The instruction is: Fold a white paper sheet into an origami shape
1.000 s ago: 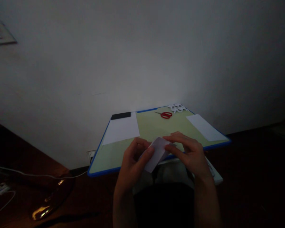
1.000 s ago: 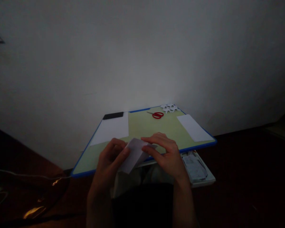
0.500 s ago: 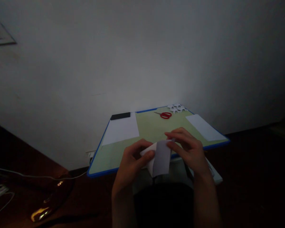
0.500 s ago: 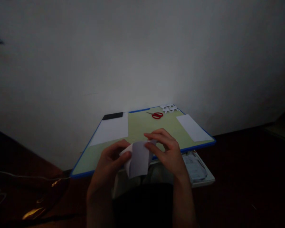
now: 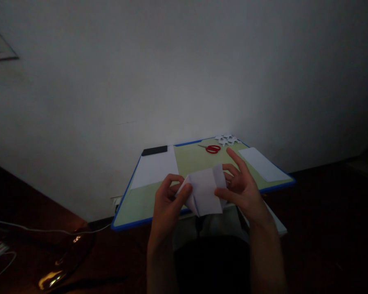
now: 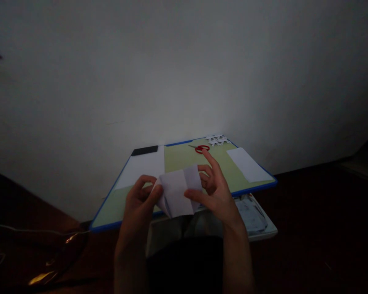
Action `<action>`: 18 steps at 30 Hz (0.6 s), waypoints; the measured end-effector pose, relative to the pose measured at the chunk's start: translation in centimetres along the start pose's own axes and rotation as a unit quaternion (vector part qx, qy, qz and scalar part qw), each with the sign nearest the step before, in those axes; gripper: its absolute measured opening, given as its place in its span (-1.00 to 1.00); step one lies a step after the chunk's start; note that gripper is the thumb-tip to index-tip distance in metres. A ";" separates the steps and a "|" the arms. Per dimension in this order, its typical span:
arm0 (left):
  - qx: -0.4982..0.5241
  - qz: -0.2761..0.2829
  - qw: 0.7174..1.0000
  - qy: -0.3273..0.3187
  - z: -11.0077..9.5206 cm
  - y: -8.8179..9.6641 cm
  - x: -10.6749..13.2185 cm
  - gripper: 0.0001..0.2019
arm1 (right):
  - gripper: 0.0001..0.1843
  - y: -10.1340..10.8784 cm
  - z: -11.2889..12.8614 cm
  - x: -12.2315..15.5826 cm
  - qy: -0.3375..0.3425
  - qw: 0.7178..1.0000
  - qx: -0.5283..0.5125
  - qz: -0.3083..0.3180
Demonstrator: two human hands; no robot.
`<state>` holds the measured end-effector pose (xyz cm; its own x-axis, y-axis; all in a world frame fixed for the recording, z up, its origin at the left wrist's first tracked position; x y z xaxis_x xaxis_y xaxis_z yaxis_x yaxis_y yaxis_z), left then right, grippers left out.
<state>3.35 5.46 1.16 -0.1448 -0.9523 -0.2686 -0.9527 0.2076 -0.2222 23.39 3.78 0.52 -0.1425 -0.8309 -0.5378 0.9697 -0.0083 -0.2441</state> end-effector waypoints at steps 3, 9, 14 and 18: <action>-0.014 0.010 1.000 0.008 0.0 -0.2 0.0 -0.63 | 0.08 0.0 0.3 -0.1 0.016 0.999 0.023 -0.026; -0.052 0.054 0.996 0.040 0.7 -0.8 -0.1 -0.57 | -0.02 0.7 0.7 0.2 0.025 0.993 0.070 -0.092; -0.100 0.045 0.994 0.027 1.2 -0.8 -0.3 -0.60 | -0.66 1.4 0.6 0.3 -0.025 0.984 0.124 -0.122; -0.125 0.042 0.991 0.014 1.2 -0.6 -0.2 -0.60 | -0.71 1.6 0.6 0.3 -0.032 0.986 0.121 -0.110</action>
<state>4.32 5.79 0.20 -0.2307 -0.9403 -0.2501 -0.9728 0.2279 0.0402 25.00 3.21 0.50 -0.3487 -0.8280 -0.4392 0.9370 -0.3179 -0.1447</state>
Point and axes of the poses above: each hand's wrist, its own x-axis away from the middle knuckle, its own y-axis out of the back of the hand, z = x × y, the point moved 6 cm from there along -x, towards the middle knuckle, and after that the axes turned 3 degrees about -z, right-handed, at the moved point
